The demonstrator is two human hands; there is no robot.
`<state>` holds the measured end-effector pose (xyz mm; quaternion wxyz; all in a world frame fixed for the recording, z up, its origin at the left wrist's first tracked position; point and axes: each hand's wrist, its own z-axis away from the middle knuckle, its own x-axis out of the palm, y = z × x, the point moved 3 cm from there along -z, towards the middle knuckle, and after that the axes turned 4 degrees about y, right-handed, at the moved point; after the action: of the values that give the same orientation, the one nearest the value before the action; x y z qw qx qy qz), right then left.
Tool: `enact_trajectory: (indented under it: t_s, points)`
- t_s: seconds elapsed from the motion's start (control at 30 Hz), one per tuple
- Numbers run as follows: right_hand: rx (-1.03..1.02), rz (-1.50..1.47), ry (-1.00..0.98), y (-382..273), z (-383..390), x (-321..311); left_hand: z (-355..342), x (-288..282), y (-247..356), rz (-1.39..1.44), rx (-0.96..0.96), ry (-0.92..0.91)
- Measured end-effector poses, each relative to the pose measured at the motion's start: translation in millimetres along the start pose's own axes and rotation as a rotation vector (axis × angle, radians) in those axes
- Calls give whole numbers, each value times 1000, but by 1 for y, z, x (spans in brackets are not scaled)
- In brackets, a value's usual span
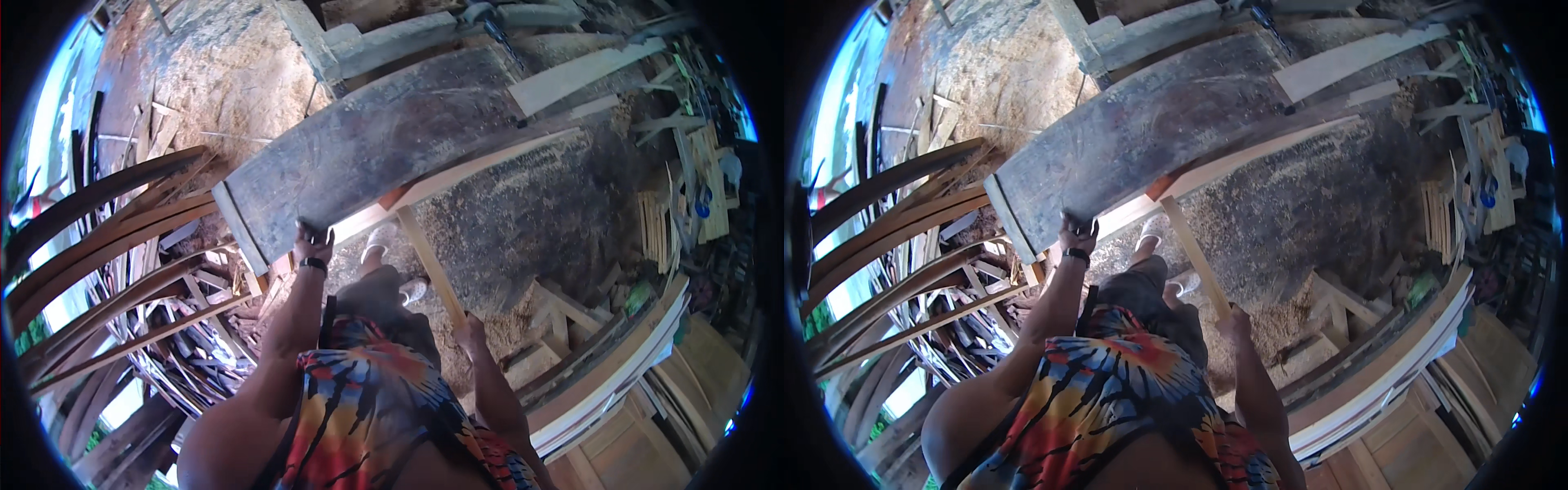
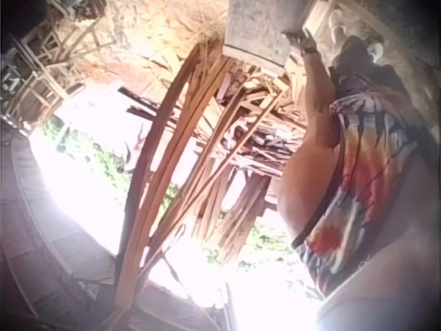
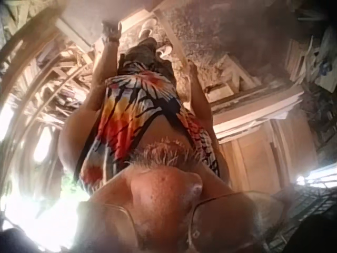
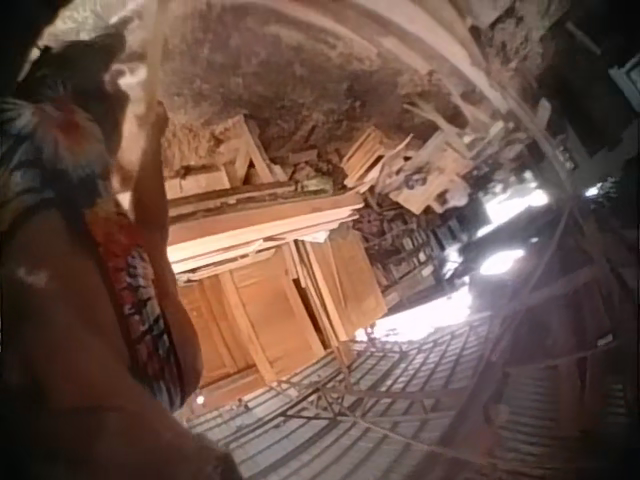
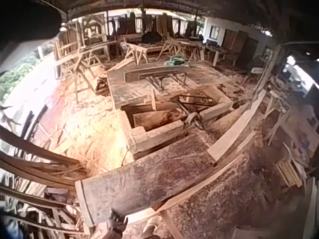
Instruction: The person uses a handheld power planer to smooth the surface of a wooden board and then positions the board under a drill press to create holes at marked points.
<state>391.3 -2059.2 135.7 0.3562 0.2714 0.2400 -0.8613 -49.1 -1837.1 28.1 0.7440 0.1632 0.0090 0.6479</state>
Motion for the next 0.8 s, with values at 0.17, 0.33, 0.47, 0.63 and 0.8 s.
enact_trajectory:
  t_s: [0.17,0.33,0.47,0.63,0.8]
  points:
    - [-128,-69,-37,-34,-25,-18,6,1,26,-52,-20,44]
    - [-179,-106,-61,-37,-34,-29,31,3,21,-71,-32,142]
    - [-173,-144,-13,-57,-37,-33,50,5,26,-77,-42,103]
    - [-201,-115,34,-93,-61,-28,60,4,31,-88,-23,98]
    - [-202,-126,32,-159,-109,-27,70,11,27,-63,-59,147]
